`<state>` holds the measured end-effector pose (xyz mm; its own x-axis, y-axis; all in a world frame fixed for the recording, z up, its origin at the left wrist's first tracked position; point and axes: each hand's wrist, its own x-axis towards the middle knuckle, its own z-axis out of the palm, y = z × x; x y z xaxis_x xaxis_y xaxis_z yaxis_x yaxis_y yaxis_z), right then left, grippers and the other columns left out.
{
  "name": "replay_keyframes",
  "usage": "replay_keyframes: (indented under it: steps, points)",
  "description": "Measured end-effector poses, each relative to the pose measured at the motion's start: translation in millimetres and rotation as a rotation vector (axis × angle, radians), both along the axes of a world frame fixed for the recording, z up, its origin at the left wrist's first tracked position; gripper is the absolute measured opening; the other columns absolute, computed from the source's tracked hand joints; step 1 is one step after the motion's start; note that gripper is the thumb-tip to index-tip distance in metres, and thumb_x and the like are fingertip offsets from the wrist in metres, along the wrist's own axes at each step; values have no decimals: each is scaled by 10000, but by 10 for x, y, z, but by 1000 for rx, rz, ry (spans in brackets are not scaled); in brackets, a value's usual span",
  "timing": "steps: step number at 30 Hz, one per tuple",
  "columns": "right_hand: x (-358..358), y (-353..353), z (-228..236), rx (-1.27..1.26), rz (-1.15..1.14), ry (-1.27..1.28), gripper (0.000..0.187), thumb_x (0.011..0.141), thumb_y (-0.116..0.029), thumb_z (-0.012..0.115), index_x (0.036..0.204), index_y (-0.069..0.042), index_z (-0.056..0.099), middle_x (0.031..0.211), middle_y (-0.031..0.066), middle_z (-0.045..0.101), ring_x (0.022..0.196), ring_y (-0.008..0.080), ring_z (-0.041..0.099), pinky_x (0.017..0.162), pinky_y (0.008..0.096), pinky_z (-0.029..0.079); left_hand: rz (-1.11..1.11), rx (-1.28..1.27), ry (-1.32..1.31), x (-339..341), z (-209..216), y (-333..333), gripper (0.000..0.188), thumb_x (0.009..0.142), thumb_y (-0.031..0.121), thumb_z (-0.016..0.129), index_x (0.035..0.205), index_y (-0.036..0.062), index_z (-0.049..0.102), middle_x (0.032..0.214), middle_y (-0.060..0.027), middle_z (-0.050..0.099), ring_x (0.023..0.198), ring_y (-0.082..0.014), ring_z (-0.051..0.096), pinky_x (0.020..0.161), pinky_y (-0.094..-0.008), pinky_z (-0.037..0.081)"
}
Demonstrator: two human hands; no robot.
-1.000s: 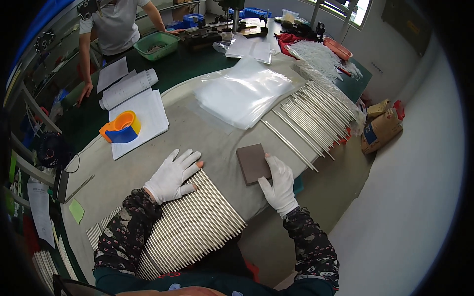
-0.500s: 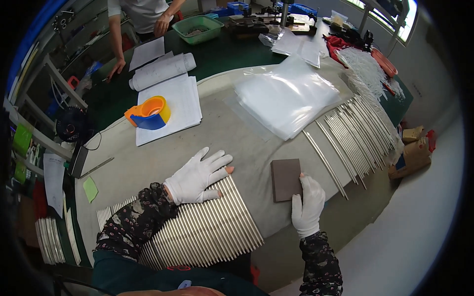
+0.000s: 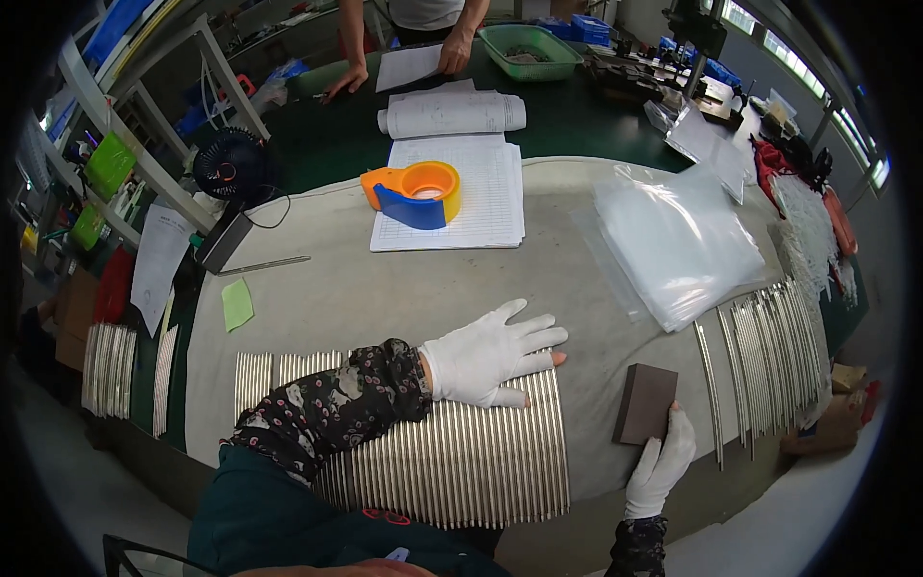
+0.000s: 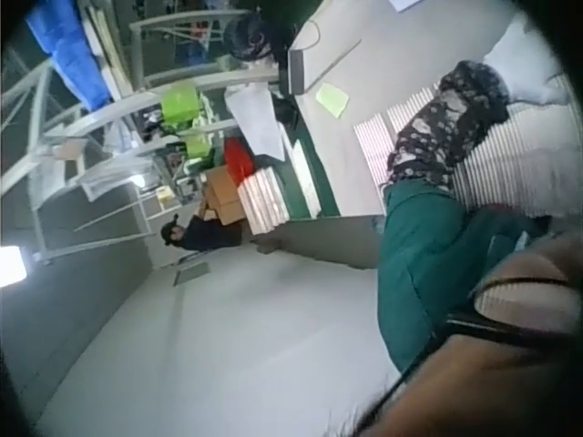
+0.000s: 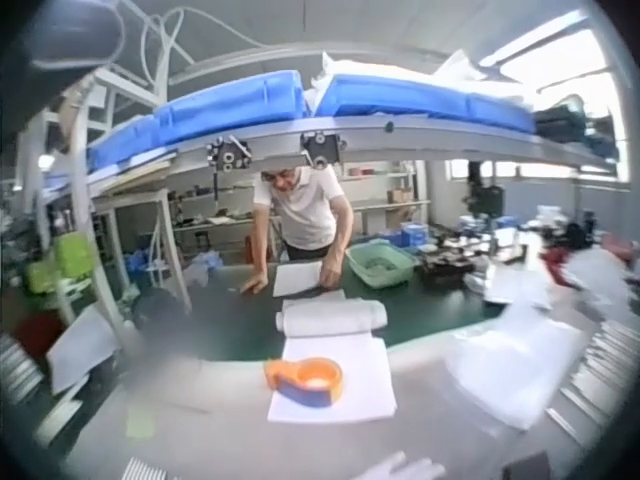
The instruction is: Sanding or polishing a row of thin metal rods with a hand-held block.
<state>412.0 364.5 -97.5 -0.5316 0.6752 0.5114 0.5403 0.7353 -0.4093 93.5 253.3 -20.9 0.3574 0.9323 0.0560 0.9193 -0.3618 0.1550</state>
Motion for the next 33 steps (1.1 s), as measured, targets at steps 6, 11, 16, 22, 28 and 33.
replay_keyframes:
  steps: [6, 11, 16, 22, 28, 33]
  points:
    - [29, 19, -3, -11, -4, -15, 451, 954, -173, 415, 1353, 35, 445, 1353, 182, 505, 1235, 336, 467, 1047, 416, 334, 7, 10, -21, 1, -11, 7, 637, 892, 509, 519, 1353, 70, 480, 1450, -149, 398, 1367, -300, 349, 1131, -539, 233]
    - [18, 27, 5, -11, 5, -4, 446, 951, -159, 418, 1349, 39, 446, 1350, 187, 505, 1231, 338, 471, 1048, 414, 335, 6, 39, -16, -7, -19, 5, 625, 892, 506, 520, 1342, 73, 494, 1441, -146, 410, 1360, -294, 358, 1123, -537, 251]
    - [-5, 32, 27, 6, 10, -1, 438, 948, -153, 426, 1346, 28, 451, 1334, 180, 514, 1202, 339, 484, 1027, 415, 350, 5, 76, -20, -17, -59, 10, 616, 895, 505, 522, 1340, 80, 500, 1435, -139, 419, 1355, -292, 364, 1120, -527, 261]
    - [-18, 69, -10, 59, 15, 18, 434, 931, -129, 447, 1338, 22, 457, 1313, 176, 527, 1172, 338, 500, 1012, 418, 365, 19, 62, 1, -13, -35, 3, 614, 905, 507, 509, 1354, 88, 492, 1440, -127, 415, 1362, -285, 354, 1127, -514, 253]
    - [-8, 106, -23, 79, 17, 28, 423, 918, -102, 456, 1321, 22, 477, 1305, 184, 532, 1166, 341, 504, 1014, 418, 368, 11, 75, 9, -8, -68, 22, 617, 902, 497, 520, 1360, 85, 483, 1437, -122, 413, 1364, -274, 345, 1126, -510, 255]
    - [40, 170, 34, 36, 40, -2, 433, 902, -86, 469, 1321, 26, 476, 1309, 177, 531, 1188, 340, 494, 1033, 421, 362, 3, 73, 28, -36, 25, 18, 606, 895, 461, 533, 1354, 68, 476, 1429, -125, 399, 1347, -261, 355, 1126, -502, 257]
